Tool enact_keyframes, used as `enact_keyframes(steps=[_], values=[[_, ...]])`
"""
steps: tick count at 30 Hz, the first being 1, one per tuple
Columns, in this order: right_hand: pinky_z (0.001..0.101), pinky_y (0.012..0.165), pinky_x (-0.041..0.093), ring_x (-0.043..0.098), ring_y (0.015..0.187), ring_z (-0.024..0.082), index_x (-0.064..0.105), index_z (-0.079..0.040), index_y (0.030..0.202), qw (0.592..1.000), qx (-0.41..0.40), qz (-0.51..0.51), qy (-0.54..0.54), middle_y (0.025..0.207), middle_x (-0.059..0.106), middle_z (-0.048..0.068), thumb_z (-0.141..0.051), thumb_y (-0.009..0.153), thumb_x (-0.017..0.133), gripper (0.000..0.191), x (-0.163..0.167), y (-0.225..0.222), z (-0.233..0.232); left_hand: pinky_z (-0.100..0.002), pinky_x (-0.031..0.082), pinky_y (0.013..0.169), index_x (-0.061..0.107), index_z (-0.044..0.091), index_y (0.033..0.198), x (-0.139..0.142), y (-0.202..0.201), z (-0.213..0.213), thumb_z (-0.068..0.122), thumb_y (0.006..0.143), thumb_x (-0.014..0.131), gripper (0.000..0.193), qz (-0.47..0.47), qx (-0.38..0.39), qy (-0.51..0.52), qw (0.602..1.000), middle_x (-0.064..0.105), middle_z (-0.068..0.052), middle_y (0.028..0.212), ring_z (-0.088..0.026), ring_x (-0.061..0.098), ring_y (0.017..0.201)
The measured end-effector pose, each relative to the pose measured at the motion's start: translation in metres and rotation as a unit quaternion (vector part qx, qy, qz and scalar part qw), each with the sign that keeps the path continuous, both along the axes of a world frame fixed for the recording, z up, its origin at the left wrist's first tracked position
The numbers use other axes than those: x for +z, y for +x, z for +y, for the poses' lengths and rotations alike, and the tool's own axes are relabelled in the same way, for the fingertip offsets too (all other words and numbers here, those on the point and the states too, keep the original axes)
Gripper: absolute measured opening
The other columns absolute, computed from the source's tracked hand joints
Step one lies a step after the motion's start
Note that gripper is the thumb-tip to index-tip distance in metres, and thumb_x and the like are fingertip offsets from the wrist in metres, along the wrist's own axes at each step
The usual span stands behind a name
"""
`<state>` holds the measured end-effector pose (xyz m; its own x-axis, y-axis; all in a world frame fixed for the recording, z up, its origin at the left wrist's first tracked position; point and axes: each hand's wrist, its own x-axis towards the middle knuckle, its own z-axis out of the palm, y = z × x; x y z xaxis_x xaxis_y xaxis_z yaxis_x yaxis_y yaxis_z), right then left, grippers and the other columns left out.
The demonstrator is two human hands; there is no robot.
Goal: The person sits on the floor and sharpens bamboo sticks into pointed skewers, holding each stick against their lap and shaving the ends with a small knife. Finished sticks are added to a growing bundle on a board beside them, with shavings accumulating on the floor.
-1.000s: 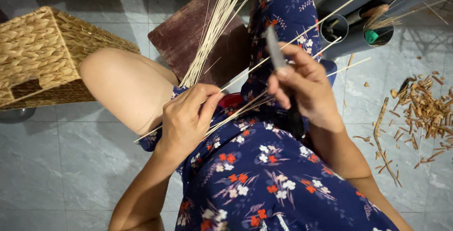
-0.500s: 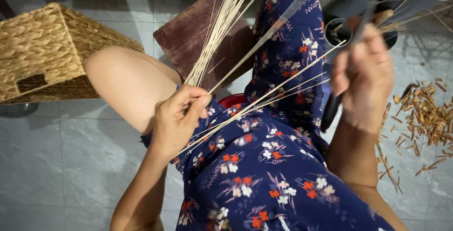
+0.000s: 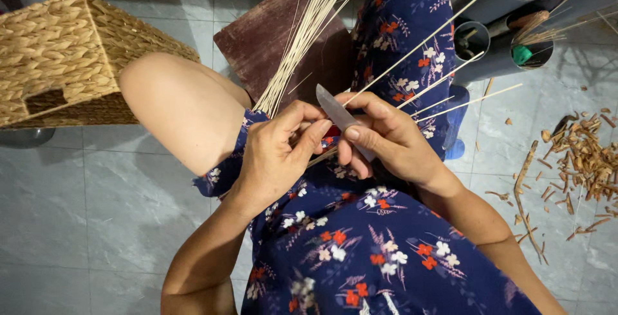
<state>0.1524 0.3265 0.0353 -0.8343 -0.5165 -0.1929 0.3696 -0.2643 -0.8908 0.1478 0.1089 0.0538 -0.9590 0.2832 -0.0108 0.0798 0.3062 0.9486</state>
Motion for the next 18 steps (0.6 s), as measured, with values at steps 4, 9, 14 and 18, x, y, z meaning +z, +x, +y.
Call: enact_keyframes(steps=[4, 9, 14, 18], values=[[0.0223, 0.052, 0.048, 0.058, 0.056, 0.01, 0.045, 0.0, 0.146, 0.999, -0.01, -0.026, -0.039, 0.084, 0.069, 0.013, -0.011, 0.108, 0.052, 0.04, -0.006, 0.004, 0.004, -0.024, 0.056, 0.058, 0.066, 0.004, 0.103, 0.001, 0.001, 0.001, 0.013, 0.101, 0.068, 0.009, 0.036, 0.004, -0.022, 0.999, 0.073, -0.005, 0.077, -0.008, 0.073, 0.067], [0.0216, 0.052, 0.045, 0.055, 0.057, 0.009, 0.047, 0.0, 0.146, 0.998, -0.021, -0.02, -0.047, 0.084, 0.068, 0.014, -0.009, 0.108, 0.053, 0.04, -0.006, 0.006, 0.004, -0.025, 0.055, 0.058, 0.066, 0.005, 0.104, 0.003, 0.005, -0.003, 0.011, 0.102, 0.068, 0.007, 0.068, -0.007, -0.023, 0.997, 0.073, -0.005, 0.081, -0.01, 0.075, 0.069], [0.0217, 0.051, 0.044, 0.054, 0.056, 0.009, 0.048, 0.0, 0.145, 0.998, -0.034, -0.033, -0.034, 0.082, 0.068, 0.013, -0.009, 0.107, 0.054, 0.04, -0.004, 0.007, 0.003, -0.027, 0.051, 0.054, 0.068, 0.005, 0.103, 0.006, 0.008, -0.007, 0.01, 0.101, 0.068, 0.005, 0.074, -0.006, -0.043, 0.996, 0.072, -0.005, 0.078, -0.011, 0.07, 0.062], [0.0219, 0.05, 0.044, 0.055, 0.055, 0.01, 0.05, 0.001, 0.144, 0.998, -0.042, -0.035, -0.019, 0.081, 0.067, 0.012, -0.008, 0.106, 0.054, 0.039, -0.004, 0.008, 0.003, -0.027, 0.05, 0.054, 0.068, 0.005, 0.102, 0.008, 0.01, -0.01, 0.009, 0.101, 0.068, 0.004, 0.08, -0.009, -0.044, 0.996, 0.071, -0.005, 0.079, -0.01, 0.068, 0.062]])
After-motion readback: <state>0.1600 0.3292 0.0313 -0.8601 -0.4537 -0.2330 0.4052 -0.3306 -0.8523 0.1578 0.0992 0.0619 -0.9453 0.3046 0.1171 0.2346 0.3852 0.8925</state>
